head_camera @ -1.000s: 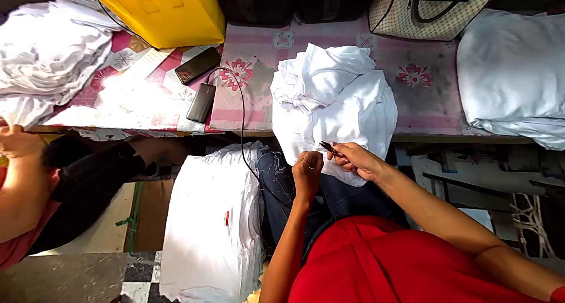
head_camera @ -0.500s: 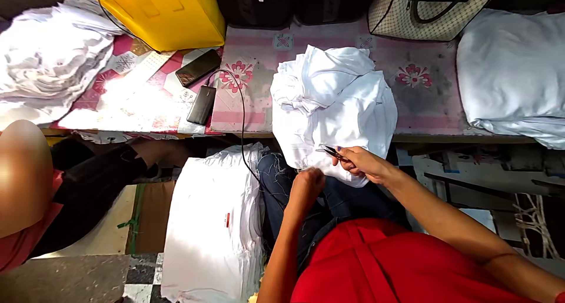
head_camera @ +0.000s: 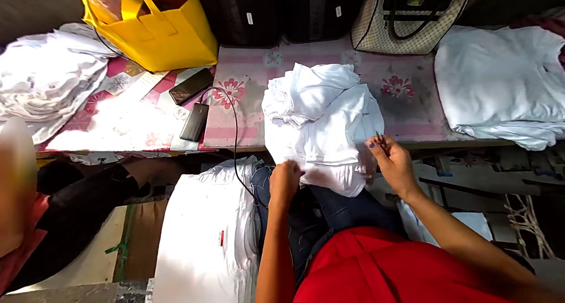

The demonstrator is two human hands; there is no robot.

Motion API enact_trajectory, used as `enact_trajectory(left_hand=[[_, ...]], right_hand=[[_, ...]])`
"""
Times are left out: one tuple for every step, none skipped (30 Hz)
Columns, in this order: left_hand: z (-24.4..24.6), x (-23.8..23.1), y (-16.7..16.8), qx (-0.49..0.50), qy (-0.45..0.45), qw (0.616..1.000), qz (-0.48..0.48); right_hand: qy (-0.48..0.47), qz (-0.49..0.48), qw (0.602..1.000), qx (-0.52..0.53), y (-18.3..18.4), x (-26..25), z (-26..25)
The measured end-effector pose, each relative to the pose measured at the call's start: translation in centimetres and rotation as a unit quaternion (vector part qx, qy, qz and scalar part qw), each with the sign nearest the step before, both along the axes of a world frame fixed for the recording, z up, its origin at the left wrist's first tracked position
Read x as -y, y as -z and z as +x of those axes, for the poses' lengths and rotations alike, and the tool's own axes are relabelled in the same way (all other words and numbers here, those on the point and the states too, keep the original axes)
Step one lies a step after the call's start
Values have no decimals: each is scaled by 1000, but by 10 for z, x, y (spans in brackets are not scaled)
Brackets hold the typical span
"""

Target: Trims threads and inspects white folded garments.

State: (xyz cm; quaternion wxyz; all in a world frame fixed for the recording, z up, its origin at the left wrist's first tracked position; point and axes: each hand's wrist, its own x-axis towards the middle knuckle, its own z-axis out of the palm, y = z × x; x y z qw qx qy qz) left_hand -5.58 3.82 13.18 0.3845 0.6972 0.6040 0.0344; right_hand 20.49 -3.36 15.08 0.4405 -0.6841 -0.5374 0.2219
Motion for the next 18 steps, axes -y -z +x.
enact_trajectory(left_hand=[[-6,9,-11,-56,-6,997,-45],[-5,18,-19,-73,-25,996,-38],[1,27,-19,-43,-45,998,24],[11,32,-12,8,-48,994,100],[23,33,0,50,-36,983,173],[36,31,13,73,-19,971,228],[45,27,25,90,-11,957,275],[50,21,31,107,-17,943,313],[51,15,29,125,-33,930,344],[48,8,21,152,-51,921,356],[44,0,9,189,-71,915,349],[38,-9,-3,219,-97,910,338],[31,-21,-13,239,-131,904,329],[22,-36,-16,260,-165,893,328],[12,-50,-15,282,-198,880,326],[2,-63,-12,299,-229,870,317],[-6,-70,-8,307,-260,864,303],[-10,-71,-3,309,-284,859,293]], right_hand=[[5,-8,1000,27,5,-1,5],[-4,-34,998,52,11,-4,8],[-30,-73,994,71,14,-8,7],[-62,-118,988,80,16,-13,3],[-90,-152,981,83,15,-18,-4],[-107,-161,978,75,11,-22,-13],[-113,-158,980,50,1,-25,-20],[-111,-156,982,5,-14,-29,-26],[-104,-156,981,-52,-32,-35,-30],[-100,-158,976,-109,-52,-43,-32],[-103,-155,970,-154,-70,-54,-32],[-113,-141,965,-188,-85,-71,-33],[-130,-116,960,-218,-96,-93,-37],[-148,-86,956,-239,-102,-121,-44],[-162,-52,953,-251,-103,-150,-53],[-178,-23,951,-251,-98,-180,-63],[-198,-6,951,-237,-85,-208,-72],[-215,-7,954,-212,-65,-234,-80]])
